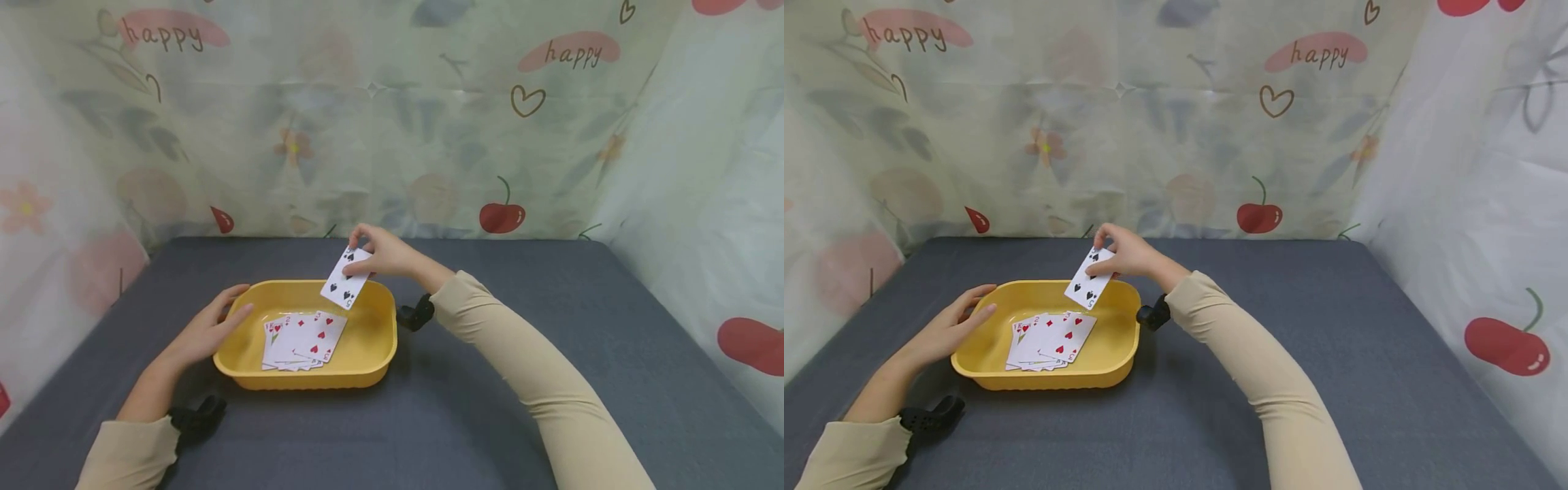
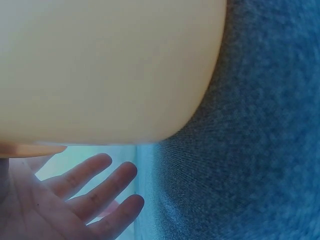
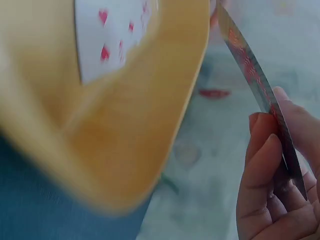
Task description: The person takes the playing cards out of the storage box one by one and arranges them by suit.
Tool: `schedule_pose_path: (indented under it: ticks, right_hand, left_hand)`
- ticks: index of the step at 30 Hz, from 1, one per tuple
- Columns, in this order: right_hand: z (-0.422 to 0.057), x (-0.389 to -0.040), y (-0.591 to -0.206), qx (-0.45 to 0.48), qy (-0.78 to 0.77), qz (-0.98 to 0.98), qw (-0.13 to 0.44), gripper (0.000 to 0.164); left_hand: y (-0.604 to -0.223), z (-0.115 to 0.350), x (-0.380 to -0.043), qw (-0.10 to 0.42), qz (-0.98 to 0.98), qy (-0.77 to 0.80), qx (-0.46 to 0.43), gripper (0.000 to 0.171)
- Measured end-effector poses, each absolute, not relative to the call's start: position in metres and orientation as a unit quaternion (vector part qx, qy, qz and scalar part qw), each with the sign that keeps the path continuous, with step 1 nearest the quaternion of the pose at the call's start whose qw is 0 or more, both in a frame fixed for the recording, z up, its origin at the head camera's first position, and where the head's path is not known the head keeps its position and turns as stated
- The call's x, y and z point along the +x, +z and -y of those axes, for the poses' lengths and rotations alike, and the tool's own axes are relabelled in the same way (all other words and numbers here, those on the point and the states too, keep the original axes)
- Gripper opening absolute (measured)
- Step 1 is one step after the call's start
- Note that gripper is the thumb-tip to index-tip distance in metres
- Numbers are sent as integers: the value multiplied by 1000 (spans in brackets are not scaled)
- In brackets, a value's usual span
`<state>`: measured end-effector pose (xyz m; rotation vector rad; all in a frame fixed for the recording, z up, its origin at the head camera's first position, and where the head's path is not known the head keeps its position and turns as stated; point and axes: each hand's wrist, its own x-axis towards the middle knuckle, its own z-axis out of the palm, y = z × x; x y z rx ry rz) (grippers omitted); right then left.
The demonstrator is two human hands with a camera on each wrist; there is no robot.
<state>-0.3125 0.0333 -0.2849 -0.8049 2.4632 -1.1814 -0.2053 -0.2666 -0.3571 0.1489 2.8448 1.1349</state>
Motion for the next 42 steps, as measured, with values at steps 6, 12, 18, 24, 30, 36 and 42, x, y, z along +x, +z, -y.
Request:
schedule_pose_path:
  ticks: [6,12,18,24,30,36,42]
  right_hand:
    - [-69,-328,-285,-254,-400,-875,96,25]
    - [-99,-344,-293,-218,-384,-895,68,26]
    - [-115,-359,-308,-185,-378,-902,97,35]
    - [-121,-367,-323,-173,-352,-913,117,43]
    - [-118,-370,-339,-159,-337,-921,112,50]
    - [-112,-370,-348,-130,-340,-926,98,50]
    - [-108,-371,-352,-116,-348,-925,98,50]
  left_hand:
    - [-357,265,-205,41,-928,369,44,68]
    - [-357,265,-205,42,-927,370,43,68]
    - [-357,265,-205,42,-928,369,39,68]
    - [-357,264,-205,44,-928,368,36,68]
    - [-357,263,-205,42,-929,366,40,67]
    - [-357,263,-205,41,-926,372,41,67]
    - [-357,265,-204,38,-926,373,40,66]
